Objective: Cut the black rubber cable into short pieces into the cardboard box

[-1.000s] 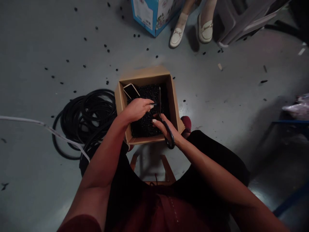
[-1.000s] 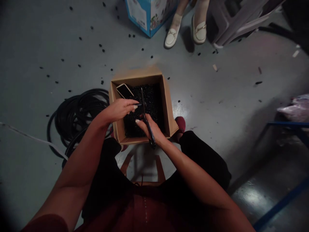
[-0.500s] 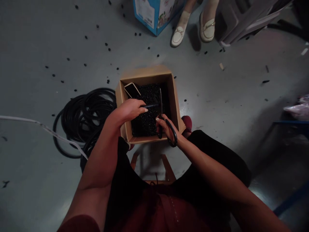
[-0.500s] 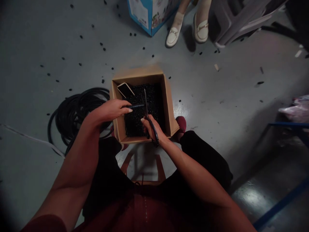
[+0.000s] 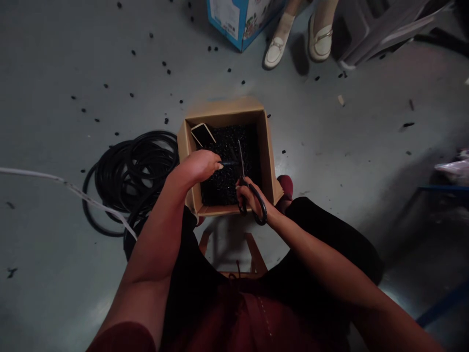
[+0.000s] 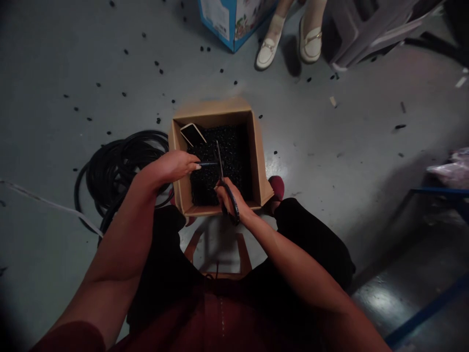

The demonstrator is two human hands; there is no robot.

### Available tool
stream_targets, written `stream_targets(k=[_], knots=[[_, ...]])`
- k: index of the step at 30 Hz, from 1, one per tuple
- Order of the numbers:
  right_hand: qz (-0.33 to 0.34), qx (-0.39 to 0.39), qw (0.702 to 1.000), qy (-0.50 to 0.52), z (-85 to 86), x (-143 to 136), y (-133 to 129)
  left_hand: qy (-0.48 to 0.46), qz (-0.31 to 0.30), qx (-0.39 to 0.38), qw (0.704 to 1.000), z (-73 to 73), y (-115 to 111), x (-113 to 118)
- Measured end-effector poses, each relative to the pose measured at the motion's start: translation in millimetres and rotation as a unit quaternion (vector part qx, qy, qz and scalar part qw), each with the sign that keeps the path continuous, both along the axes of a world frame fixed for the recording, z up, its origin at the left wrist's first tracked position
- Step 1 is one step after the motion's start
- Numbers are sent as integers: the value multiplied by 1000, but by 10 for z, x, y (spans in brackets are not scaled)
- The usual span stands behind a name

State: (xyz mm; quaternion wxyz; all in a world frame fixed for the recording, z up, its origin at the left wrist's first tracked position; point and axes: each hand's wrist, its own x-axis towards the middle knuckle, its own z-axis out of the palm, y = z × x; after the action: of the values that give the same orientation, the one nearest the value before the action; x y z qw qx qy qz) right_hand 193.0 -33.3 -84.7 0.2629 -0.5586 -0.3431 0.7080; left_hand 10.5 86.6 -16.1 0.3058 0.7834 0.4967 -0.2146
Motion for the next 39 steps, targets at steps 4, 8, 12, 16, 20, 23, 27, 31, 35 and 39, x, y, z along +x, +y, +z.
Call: stream_targets(k=[4,8,12,16,20,23,27,31,35,39], knots=[[-11,-33,999,24,-20,-38,-60,10,-3,-15,1000,-1,7,37],[-46,-78,995,46,-25,-75,-111,33,3,-17,999,0,22,72],[-67,-97,991,57,-54,-101,-160,44,-1,3,999,-23,34,85],[-68,-119,989,55,-70,-121,-166,40,13,-9,999,12,30,99],[-105,-164,978,78,-30,-144,-131,-5,46,19,999,89,47,76],[-119,-146,978,93,35,-146,-83,-78,81,37,993,134,74,43],[-121,-116,981,103,110,-119,-9,-144,114,29,983,174,86,31],[-120,-91,984,100,140,-86,26,-168,138,28,976,187,75,52],[-104,-70,987,96,175,-71,20,-178,166,30,969,175,73,71],[-96,-34,991,86,204,-59,19,-188,164,22,968,167,72,88]])
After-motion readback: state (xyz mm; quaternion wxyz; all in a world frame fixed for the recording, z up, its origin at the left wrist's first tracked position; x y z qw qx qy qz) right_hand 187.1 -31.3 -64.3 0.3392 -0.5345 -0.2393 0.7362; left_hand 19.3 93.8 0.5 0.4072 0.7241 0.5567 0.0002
